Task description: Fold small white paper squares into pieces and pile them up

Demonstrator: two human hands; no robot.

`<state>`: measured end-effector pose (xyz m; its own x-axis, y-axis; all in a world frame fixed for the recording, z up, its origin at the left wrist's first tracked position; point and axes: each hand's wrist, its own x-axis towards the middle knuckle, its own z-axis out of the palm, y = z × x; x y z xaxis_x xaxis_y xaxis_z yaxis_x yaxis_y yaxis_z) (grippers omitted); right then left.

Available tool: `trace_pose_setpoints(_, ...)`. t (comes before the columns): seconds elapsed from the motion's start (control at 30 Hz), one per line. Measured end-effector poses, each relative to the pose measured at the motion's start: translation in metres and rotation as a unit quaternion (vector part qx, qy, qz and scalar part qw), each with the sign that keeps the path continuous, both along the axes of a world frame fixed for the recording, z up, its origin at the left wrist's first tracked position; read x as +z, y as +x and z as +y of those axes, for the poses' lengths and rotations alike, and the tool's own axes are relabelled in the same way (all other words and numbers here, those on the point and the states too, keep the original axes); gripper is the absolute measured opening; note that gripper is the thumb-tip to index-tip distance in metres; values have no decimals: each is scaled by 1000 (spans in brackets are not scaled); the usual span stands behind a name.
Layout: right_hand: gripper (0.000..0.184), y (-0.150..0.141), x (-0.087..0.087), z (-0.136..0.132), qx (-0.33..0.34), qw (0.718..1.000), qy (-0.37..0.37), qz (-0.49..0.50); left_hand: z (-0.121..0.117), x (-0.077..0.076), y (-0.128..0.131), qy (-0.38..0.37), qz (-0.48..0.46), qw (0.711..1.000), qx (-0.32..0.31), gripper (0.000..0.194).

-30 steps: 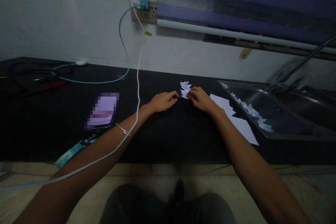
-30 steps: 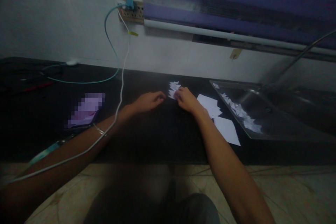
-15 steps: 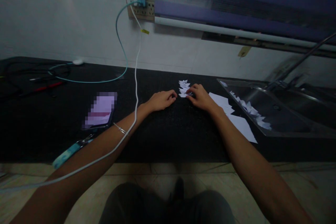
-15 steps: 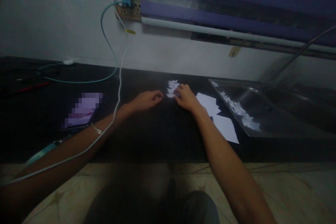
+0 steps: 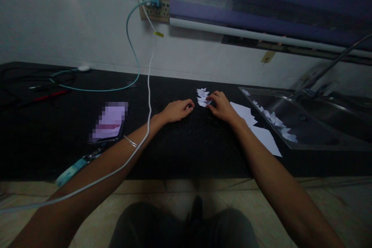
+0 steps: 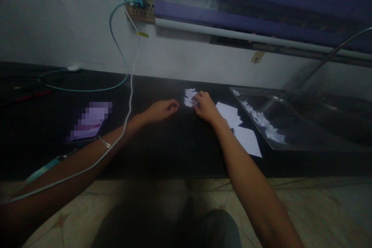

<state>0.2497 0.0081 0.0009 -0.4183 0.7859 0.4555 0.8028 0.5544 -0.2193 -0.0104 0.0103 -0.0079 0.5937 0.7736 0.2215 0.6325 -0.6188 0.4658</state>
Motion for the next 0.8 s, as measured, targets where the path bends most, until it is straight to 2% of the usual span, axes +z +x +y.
trace_pose_setpoints(0.17, 22, 23, 27, -20, -40, 998, -4, 47, 3, -2, -2, -16, -13, 1000, -4, 33)
trace_pose_setpoints(0.27, 30, 61, 42, -53, -81, 996, -36, 14, 1, 0, -1, -16, -4, 1000, -2, 33)
trace_pose_setpoints(0.33, 41, 92, 45, -84, -119, 990, -72, -2, -1, 2, 0, -12, 3, 1000, 3, 33)
trace_pose_setpoints(0.43, 60, 135, 35, -135, -214, 968, -127, -24, -3, 4, 1, -5, 13, 1000, 3, 33)
trace_pose_setpoints(0.53, 80, 155, 17, -176, -275, 938, -203, -58, -3, 4, 2, -3, 18, 1000, 4, 33)
trace_pose_setpoints(0.67, 85, 153, 2, -198, -281, 939, -192, -50, 0, 2, 1, -7, 19, 1000, 13, 34)
trace_pose_setpoints(0.8, 68, 155, -3, -201, -218, 964, -148, -44, 4, -2, 0, 3, 10, 1000, 1, 34)
